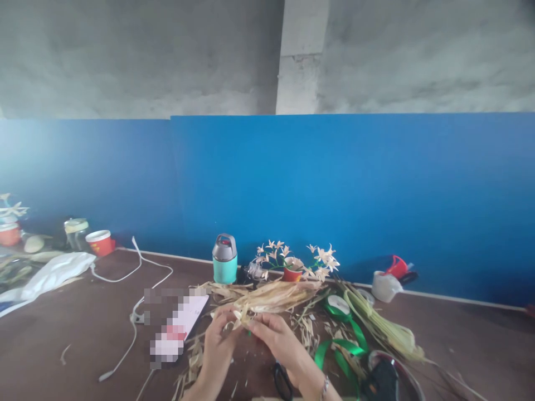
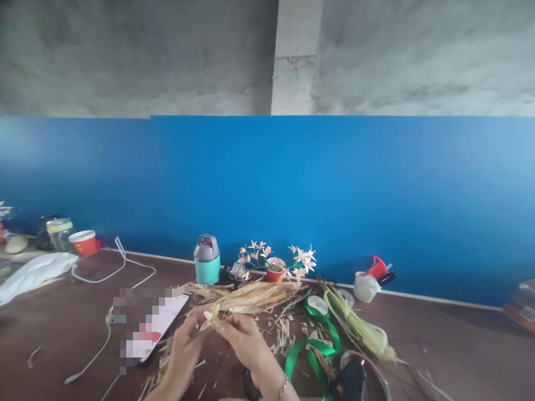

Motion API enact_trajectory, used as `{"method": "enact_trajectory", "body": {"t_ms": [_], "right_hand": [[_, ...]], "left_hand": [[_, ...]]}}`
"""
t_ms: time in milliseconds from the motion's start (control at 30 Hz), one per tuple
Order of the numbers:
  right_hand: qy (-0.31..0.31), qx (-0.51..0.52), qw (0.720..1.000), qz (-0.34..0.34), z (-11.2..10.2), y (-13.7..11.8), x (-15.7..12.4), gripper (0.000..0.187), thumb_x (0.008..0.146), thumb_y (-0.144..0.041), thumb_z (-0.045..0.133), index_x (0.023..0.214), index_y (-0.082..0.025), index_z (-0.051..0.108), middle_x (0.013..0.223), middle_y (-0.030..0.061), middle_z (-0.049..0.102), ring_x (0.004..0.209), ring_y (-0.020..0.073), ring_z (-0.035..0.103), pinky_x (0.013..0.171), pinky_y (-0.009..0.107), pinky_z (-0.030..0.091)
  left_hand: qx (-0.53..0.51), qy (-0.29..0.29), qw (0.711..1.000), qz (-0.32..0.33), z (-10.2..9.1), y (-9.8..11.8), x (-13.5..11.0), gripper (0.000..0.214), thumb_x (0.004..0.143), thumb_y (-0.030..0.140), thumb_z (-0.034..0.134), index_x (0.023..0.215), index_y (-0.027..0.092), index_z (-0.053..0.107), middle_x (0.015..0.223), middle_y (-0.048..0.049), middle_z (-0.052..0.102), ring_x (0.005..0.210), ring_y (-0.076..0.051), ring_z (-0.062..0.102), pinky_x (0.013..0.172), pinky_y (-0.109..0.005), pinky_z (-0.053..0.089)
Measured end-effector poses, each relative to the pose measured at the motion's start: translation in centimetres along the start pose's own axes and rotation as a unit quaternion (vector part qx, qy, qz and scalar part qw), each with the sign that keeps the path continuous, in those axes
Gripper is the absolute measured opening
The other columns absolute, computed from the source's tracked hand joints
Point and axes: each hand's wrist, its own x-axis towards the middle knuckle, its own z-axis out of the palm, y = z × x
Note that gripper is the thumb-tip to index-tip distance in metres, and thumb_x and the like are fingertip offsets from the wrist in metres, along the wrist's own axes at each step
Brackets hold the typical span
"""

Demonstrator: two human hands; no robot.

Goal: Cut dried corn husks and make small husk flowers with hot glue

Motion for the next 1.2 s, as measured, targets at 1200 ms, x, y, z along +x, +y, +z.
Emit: {"method": "enact_trajectory", "body": {"t_ms": [1200], "right_hand": [[0.013, -0.002, 0.999, 0.053, -0.7, 1.9, 1.3, 0.009, 0.06, -0.021, 0.049, 0.053, -0.016, 0.051, 0.04, -0.007, 0.041, 0.04, 0.0066, 0.031, 0.042, 0.021, 0.021]], "left_hand": [[0.106, -0.047, 0.991, 0.071, 0.4, -1.4, -0.2, 0.019, 0.059, 0.007, 0.05, 0.061, 0.021, 0.063, 0.087, -0.0061, 0.064, 0.091, -0.024, 0.058, 0.082, -0.038, 0.045]]}}
